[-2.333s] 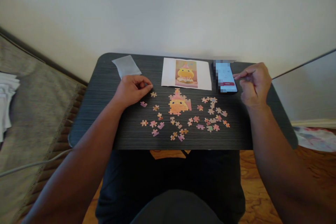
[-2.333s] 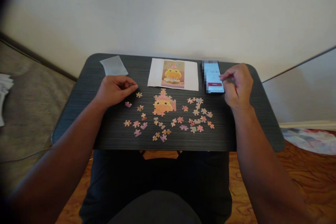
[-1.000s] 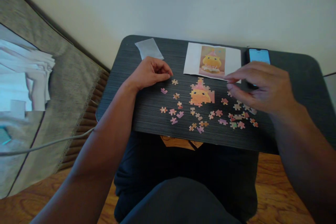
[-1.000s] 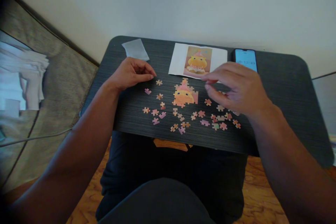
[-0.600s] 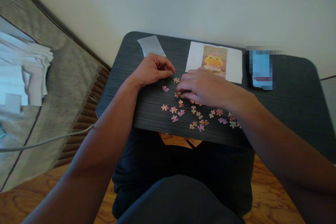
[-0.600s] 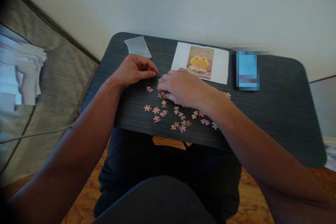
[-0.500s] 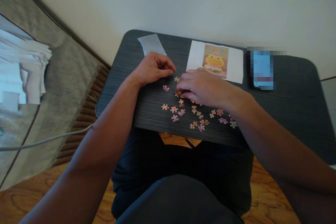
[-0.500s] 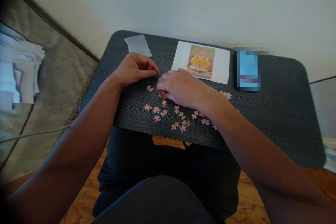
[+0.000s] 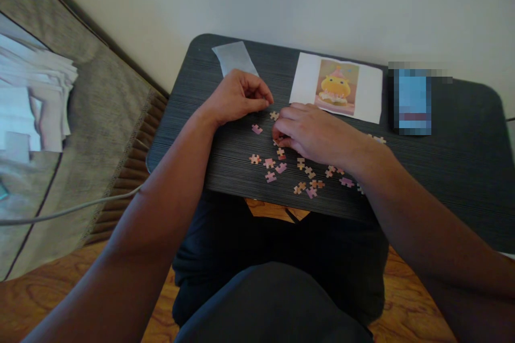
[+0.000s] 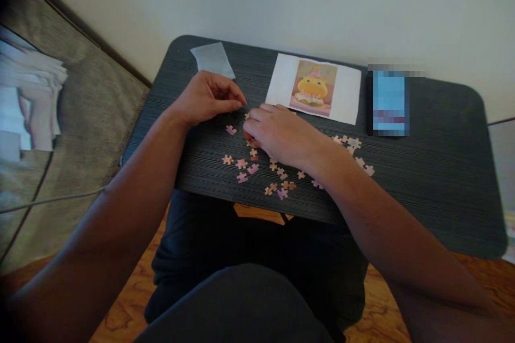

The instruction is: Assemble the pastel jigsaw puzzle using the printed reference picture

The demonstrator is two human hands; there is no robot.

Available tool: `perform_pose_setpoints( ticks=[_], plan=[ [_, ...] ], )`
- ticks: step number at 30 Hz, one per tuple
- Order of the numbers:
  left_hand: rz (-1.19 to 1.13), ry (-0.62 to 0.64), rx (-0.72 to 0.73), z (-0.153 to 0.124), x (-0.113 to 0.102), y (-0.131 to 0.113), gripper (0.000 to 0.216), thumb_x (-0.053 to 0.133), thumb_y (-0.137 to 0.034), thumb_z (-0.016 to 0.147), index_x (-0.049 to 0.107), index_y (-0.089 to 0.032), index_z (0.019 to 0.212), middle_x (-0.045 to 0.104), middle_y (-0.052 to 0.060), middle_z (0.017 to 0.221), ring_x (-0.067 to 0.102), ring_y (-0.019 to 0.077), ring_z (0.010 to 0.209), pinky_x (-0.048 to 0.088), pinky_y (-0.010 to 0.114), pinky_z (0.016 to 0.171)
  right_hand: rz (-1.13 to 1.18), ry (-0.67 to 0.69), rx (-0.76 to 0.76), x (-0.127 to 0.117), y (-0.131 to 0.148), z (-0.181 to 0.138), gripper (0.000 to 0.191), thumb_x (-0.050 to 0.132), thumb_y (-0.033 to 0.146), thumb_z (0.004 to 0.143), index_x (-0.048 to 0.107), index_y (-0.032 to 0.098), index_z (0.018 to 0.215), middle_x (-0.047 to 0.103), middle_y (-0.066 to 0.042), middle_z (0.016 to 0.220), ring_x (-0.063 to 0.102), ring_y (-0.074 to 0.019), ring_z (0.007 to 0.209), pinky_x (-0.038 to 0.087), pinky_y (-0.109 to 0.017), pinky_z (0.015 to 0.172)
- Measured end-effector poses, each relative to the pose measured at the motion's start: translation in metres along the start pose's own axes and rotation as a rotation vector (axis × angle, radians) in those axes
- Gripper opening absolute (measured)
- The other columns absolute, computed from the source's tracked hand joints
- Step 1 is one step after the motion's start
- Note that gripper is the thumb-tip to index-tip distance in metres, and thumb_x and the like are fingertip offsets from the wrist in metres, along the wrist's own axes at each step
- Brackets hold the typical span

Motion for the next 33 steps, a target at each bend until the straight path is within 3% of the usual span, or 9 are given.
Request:
perform_pose_setpoints(
  ticks=[16,25,29,33],
  plan=[
    [0.019,0.011,-0.044,0.0,0.001,-0.004,0.012,0.087,-0.014,0.083,0.083,-0.014,0.094,0.074,0.005,0.079,0.063,0.0157,0.069,0.048,0.031,0.066,0.141,-0.004,-0.008,-0.002,0.0,-0.001,0.014,0.062,0.017,0.109,0.074,0.022,0.106,0.074,-0.01,0.111,0.064,-0.0271,0.106,0.046,-0.04,0.095],
    [0.023,0.016,-0.052,-0.001,0.001,-0.004,0.013,0.09,-0.015,0.083,0.084,-0.014,0.095,0.075,0.006,0.08,0.065,0.0162,0.071,0.05,0.03,0.065,0.171,-0.01,-0.041,0.001,-0.007,-0.003,0.022,0.061,0.023,0.112,0.083,0.022,0.112,0.076,-0.011,0.112,0.065,-0.0286,0.109,0.045,-0.042,0.098],
    [0.022,0.016,-0.061,-0.001,0.0,-0.001,0.015,0.092,-0.016,0.083,0.085,-0.014,0.096,0.076,0.006,0.081,0.068,0.0167,0.074,0.051,0.029,0.066,0.215,-0.064,0.013,-0.013,-0.012,-0.01,0.03,0.055,0.032,0.116,0.084,0.025,0.116,0.078,-0.01,0.115,0.066,-0.0295,0.113,0.046,-0.044,0.1],
    [0.017,0.075,-0.065,-0.003,-0.003,-0.002,0.016,0.095,-0.018,0.084,0.088,-0.016,0.098,0.076,0.005,0.079,0.067,0.0159,0.073,0.048,0.031,0.064,0.22,-0.183,0.155,-0.038,-0.025,-0.035,0.026,0.06,0.04,0.114,0.084,0.029,0.114,0.081,-0.008,0.113,0.071,-0.0295,0.108,0.05,-0.046,0.097]
  ],
)
Point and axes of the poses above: each hand's wrist, its own z-axis towards the middle knuckle, its own x-axis out of the palm, y = z × x, the point moved 3 cm from there along z, towards the middle knuckle
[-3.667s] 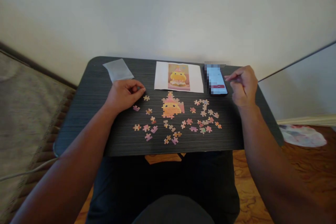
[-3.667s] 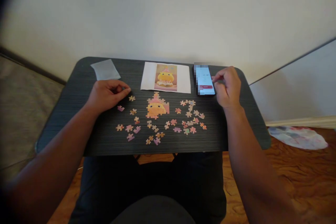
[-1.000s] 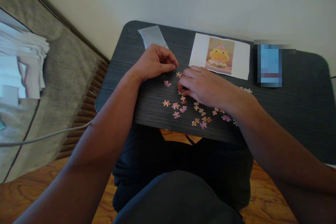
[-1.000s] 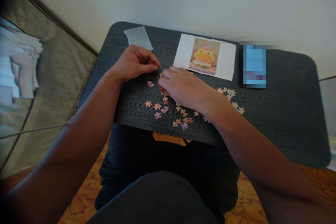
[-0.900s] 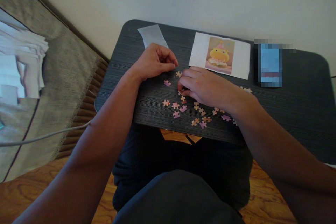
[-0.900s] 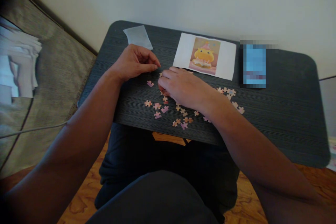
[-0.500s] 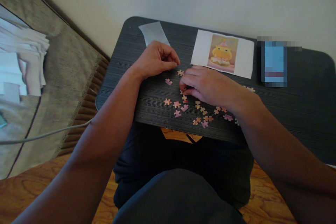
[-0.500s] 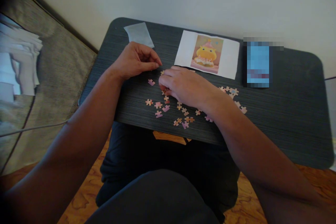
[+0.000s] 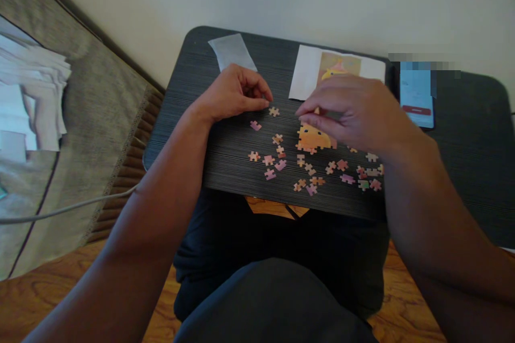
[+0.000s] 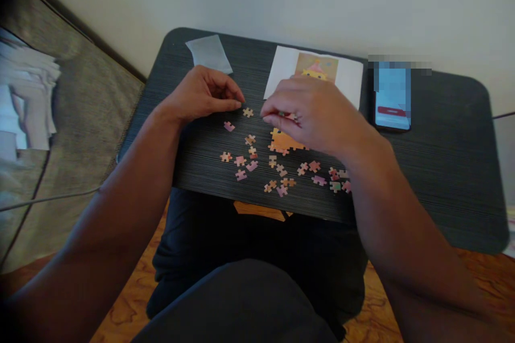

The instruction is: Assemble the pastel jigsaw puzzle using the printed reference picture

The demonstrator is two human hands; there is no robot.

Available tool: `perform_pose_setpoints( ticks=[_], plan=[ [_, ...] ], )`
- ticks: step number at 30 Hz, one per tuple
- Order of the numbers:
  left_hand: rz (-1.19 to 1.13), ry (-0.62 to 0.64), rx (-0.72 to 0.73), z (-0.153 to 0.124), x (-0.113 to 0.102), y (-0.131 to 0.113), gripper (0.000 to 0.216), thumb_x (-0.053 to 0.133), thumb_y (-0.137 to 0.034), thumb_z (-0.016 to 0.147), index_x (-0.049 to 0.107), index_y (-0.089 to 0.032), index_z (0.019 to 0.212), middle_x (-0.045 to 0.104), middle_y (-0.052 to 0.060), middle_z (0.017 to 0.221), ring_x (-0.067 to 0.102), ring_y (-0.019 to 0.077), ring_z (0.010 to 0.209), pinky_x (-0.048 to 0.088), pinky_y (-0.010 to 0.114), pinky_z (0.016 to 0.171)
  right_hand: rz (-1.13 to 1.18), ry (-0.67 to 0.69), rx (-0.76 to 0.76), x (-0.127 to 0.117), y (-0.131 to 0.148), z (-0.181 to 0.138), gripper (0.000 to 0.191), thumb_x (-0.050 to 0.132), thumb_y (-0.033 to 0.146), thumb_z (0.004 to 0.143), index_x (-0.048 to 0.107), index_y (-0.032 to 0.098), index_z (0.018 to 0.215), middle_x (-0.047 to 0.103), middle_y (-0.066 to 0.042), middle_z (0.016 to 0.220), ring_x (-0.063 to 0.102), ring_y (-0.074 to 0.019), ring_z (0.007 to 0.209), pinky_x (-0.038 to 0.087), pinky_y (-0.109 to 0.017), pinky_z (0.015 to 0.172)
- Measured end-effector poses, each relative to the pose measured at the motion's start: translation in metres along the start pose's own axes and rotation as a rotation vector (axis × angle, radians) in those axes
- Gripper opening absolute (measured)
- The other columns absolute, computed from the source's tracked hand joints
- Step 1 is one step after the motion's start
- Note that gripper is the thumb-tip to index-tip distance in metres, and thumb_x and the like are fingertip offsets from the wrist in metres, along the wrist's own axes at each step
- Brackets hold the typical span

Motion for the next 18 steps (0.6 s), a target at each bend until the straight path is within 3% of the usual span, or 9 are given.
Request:
perform_pose_setpoints(
  ticks=[3,5,12,18],
  plan=[
    [-0.008,0.086,0.017,-0.003,-0.003,-0.003,0.016,0.095,-0.021,0.085,0.09,-0.019,0.1,0.073,0.002,0.074,0.06,0.014,0.068,0.043,0.033,0.061,-0.049,-0.283,0.095,-0.023,-0.014,-0.028,0.017,0.071,0.04,0.107,0.085,0.029,0.111,0.08,-0.006,0.097,0.07,-0.0246,0.083,0.051,-0.044,0.084],
    [0.005,0.113,0.029,-0.004,-0.005,-0.005,0.018,0.096,-0.024,0.085,0.089,-0.019,0.101,0.072,0.002,0.072,0.058,0.0133,0.065,0.042,0.033,0.06,-0.053,-0.397,0.121,-0.028,-0.024,-0.05,0.014,0.074,0.039,0.105,0.084,0.03,0.105,0.078,-0.005,0.087,0.067,-0.0227,0.073,0.05,-0.043,0.077],
    [0.108,0.192,0.044,-0.007,-0.009,-0.007,0.033,0.098,-0.037,0.085,0.087,-0.017,0.11,0.072,0.004,0.073,0.063,0.0149,0.067,0.051,0.028,0.064,-0.03,-0.476,0.287,-0.007,-0.054,-0.104,0.012,0.075,0.038,0.096,0.083,0.03,0.09,0.072,0.002,0.07,0.06,-0.0182,0.058,0.046,-0.038,0.063],
    [0.15,0.224,0.071,-0.006,-0.011,-0.003,0.033,0.096,-0.037,0.084,0.089,-0.018,0.111,0.075,0.005,0.074,0.067,0.0163,0.069,0.05,0.025,0.063,0.019,-0.583,0.33,-0.003,-0.058,-0.109,0.018,0.072,0.042,0.096,0.084,0.03,0.091,0.068,0.003,0.064,0.054,-0.0169,0.052,0.044,-0.037,0.057]
  ],
)
Point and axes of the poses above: each hand's wrist, its own z-axis towards the middle knuckle, its own x-axis out of the palm, y = z × x, the point moved 3 cm from there along z, towards the middle knuckle
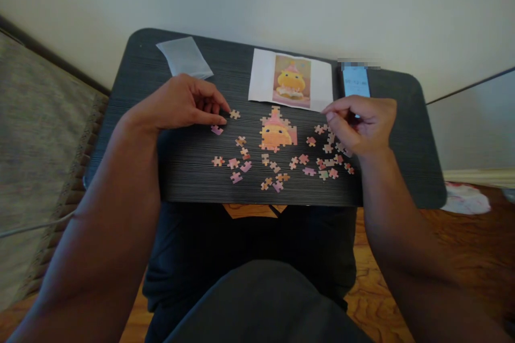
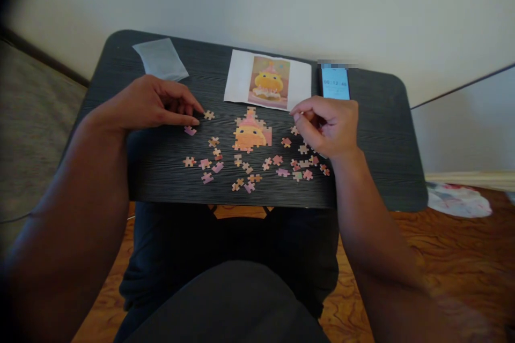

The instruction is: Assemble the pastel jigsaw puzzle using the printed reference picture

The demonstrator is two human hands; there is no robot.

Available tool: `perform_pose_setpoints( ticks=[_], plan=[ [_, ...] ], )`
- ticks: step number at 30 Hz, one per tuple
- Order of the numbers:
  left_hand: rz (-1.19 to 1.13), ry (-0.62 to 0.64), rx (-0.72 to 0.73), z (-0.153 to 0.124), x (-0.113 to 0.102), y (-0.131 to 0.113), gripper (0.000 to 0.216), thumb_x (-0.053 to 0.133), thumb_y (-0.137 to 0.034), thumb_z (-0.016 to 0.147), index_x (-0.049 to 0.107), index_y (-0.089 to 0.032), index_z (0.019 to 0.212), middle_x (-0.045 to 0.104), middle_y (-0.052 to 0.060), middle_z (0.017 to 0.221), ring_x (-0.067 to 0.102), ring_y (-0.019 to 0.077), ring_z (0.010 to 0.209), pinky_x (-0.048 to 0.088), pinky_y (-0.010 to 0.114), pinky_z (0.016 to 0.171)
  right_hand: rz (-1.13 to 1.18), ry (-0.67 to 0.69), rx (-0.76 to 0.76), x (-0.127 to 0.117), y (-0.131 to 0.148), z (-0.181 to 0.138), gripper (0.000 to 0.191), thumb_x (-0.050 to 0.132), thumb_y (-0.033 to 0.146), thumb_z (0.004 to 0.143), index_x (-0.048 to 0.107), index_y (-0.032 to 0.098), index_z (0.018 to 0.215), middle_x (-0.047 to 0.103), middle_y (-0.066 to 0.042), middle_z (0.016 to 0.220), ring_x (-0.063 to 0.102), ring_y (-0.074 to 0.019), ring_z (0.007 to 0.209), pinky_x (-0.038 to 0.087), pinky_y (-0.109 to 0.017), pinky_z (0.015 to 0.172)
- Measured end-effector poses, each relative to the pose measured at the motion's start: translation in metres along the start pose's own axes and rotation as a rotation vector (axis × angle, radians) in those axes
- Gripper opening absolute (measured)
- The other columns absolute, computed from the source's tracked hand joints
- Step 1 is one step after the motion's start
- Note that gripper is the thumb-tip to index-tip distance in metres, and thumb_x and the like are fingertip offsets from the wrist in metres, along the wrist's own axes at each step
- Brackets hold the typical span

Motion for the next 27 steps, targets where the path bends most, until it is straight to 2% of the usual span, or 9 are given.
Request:
perform_pose_setpoints(
  ticks=[3,6,10,14,20,27],
  plan=[
    [0.02,-0.005,0.001,0.0,-0.001,0.003,0.031,0.095,-0.037,0.085,0.089,-0.018,0.108,0.076,0.005,0.073,0.066,0.016,0.066,0.048,0.025,0.06,0.003,0.096,0.043,0.003,0.004,0.002,0.022,0.069,0.044,0.097,0.083,0.029,0.092,0.069,0.001,0.066,0.056,-0.0179,0.055,0.048,-0.039,0.059],
    [0.055,0.001,-0.03,-0.001,-0.001,0.003,0.032,0.093,-0.04,0.086,0.088,-0.018,0.109,0.078,0.004,0.075,0.068,0.0161,0.067,0.048,0.025,0.06,0.028,0.174,0.011,0.008,0.005,0.002,0.019,0.07,0.041,0.097,0.082,0.028,0.092,0.071,-0.001,0.067,0.056,-0.0183,0.055,0.051,-0.04,0.061],
    [0.11,0.011,-0.129,-0.002,-0.001,-0.001,0.037,0.091,-0.045,0.086,0.087,-0.019,0.112,0.078,0.003,0.078,0.068,0.0166,0.071,0.048,0.028,0.064,0.093,0.078,-0.055,0.012,-0.004,0.002,0.017,0.072,0.039,0.097,0.081,0.028,0.088,0.069,-0.001,0.064,0.051,-0.0164,0.051,0.048,-0.04,0.056],
    [0.053,-0.018,-0.152,-0.001,0.001,-0.003,0.041,0.092,-0.043,0.083,0.085,-0.019,0.115,0.073,0.002,0.076,0.064,0.0158,0.07,0.046,0.031,0.064,0.137,-0.03,-0.079,0.014,-0.011,0.001,0.015,0.073,0.036,0.097,0.081,0.028,0.088,0.063,0.003,0.06,0.048,-0.0136,0.05,0.042,-0.036,0.054],
    [-0.003,-0.045,-0.162,0.001,0.005,-0.003,0.047,0.092,-0.039,0.084,0.081,-0.018,0.124,0.074,0.001,0.076,0.065,0.0153,0.069,0.048,0.03,0.063,0.107,-0.165,-0.037,0.011,-0.014,0.001,0.021,0.069,0.04,0.101,0.082,0.027,0.09,0.055,0.003,0.059,0.047,-0.0138,0.053,0.043,-0.036,0.059],
    [0.109,-0.028,-0.183,0.001,0.004,0.001,0.045,0.086,-0.043,0.089,0.083,-0.017,0.126,0.075,0.001,0.075,0.067,0.0169,0.068,0.049,0.029,0.063,0.05,-0.303,0.039,0.009,-0.016,0.001,0.026,0.065,0.044,0.102,0.081,0.027,0.091,0.052,0.003,0.06,0.046,-0.0143,0.054,0.043,-0.037,0.059]
  ],
)
Point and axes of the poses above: each hand's wrist, its own z-axis towards the middle knuckle, its own x-axis out of the palm, y = z × x, the point moved 3 cm from there along z, towards the middle knuckle
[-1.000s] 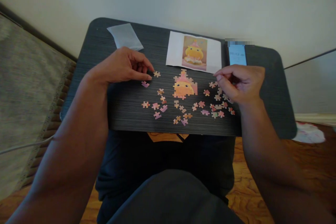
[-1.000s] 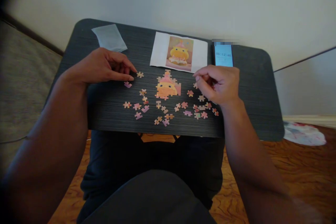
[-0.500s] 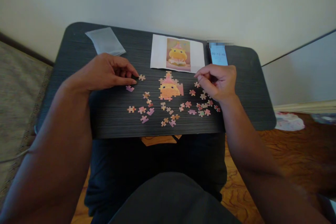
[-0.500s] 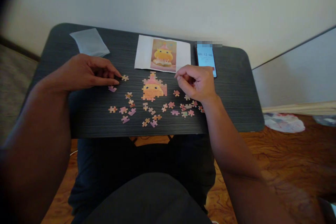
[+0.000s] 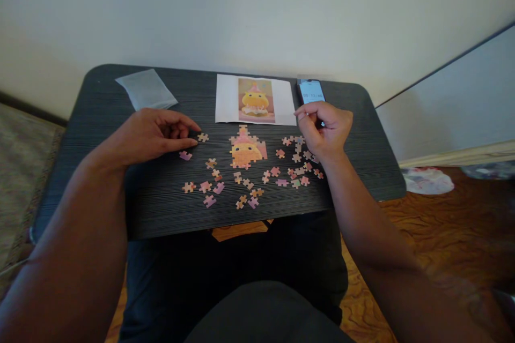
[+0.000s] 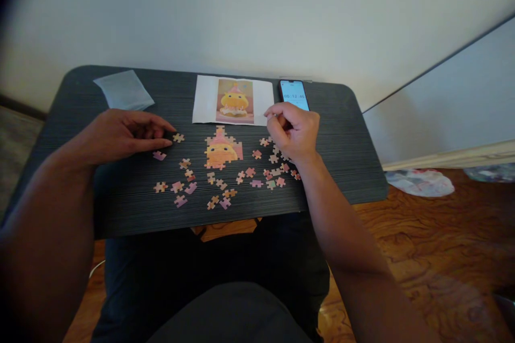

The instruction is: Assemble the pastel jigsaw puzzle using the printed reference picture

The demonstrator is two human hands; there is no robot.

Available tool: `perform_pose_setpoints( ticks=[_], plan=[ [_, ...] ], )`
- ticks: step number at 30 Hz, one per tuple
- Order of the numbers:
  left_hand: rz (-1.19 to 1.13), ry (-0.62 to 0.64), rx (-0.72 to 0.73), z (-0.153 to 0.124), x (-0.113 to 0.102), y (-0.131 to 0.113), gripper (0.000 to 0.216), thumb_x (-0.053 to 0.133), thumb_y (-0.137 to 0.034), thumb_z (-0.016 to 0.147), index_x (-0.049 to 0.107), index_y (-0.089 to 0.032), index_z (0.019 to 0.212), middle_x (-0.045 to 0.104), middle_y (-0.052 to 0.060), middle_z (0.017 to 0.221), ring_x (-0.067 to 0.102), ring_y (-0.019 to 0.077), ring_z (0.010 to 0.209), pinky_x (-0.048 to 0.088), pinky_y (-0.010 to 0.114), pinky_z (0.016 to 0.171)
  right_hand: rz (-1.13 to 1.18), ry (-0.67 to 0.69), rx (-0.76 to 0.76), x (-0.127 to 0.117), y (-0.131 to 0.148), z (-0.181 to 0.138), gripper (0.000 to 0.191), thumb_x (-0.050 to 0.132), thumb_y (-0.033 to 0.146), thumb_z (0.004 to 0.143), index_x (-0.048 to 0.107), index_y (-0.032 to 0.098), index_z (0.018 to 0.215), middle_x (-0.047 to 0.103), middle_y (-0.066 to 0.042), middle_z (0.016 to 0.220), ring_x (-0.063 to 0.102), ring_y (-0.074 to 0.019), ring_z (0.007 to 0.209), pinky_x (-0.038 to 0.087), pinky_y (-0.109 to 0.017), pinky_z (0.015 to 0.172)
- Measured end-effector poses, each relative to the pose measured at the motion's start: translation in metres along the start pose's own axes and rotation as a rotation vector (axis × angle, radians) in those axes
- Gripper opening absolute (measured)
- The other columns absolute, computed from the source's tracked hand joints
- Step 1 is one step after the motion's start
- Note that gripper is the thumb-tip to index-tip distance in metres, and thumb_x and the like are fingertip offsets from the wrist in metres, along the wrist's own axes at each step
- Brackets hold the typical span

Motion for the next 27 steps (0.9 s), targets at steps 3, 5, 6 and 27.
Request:
perform_pose_setpoints(
  ticks=[3,5,6,27],
  plan=[
    [0.005,0.006,0.002,0.001,0.0,0.006,0.044,0.086,-0.048,0.091,0.085,-0.021,0.125,0.076,0.002,0.075,0.068,0.0187,0.069,0.049,0.03,0.063,0.001,-0.06,0.016,-0.001,-0.001,0.001,0.026,0.064,0.043,0.103,0.08,0.027,0.09,0.05,0.003,0.059,0.044,-0.0142,0.054,0.041,-0.037,0.059],
    [0.021,0.009,0.003,0.002,0.001,0.008,0.043,0.085,-0.051,0.092,0.086,-0.023,0.124,0.076,0.002,0.076,0.068,0.019,0.069,0.049,0.03,0.063,0.003,-0.066,0.022,-0.002,-0.003,0.002,0.026,0.064,0.042,0.103,0.08,0.027,0.089,0.049,0.003,0.059,0.044,-0.0144,0.054,0.039,-0.037,0.059],
    [0.032,0.009,0.0,0.002,0.001,0.009,0.043,0.085,-0.052,0.092,0.086,-0.023,0.124,0.077,0.003,0.076,0.068,0.0187,0.069,0.049,0.03,0.063,0.005,-0.06,0.023,-0.002,-0.004,0.003,0.025,0.064,0.042,0.103,0.08,0.027,0.089,0.049,0.003,0.059,0.044,-0.0144,0.054,0.039,-0.037,0.059],
    [0.049,-0.009,-0.041,0.001,-0.001,0.007,0.035,0.084,-0.052,0.094,0.086,-0.022,0.112,0.078,0.001,0.077,0.069,0.0168,0.07,0.05,0.03,0.065,-0.015,0.53,0.124,-0.01,-0.023,0.01,0.015,0.071,0.035,0.097,0.082,0.025,0.092,0.068,0.004,0.066,0.058,-0.0137,0.06,0.042,-0.035,0.068]
  ],
)
Point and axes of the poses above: each hand's wrist, its own z-axis towards the middle knuckle, its own x-axis out of the palm, y = z × x, the point moved 3 cm from there along z, towards the middle knuckle
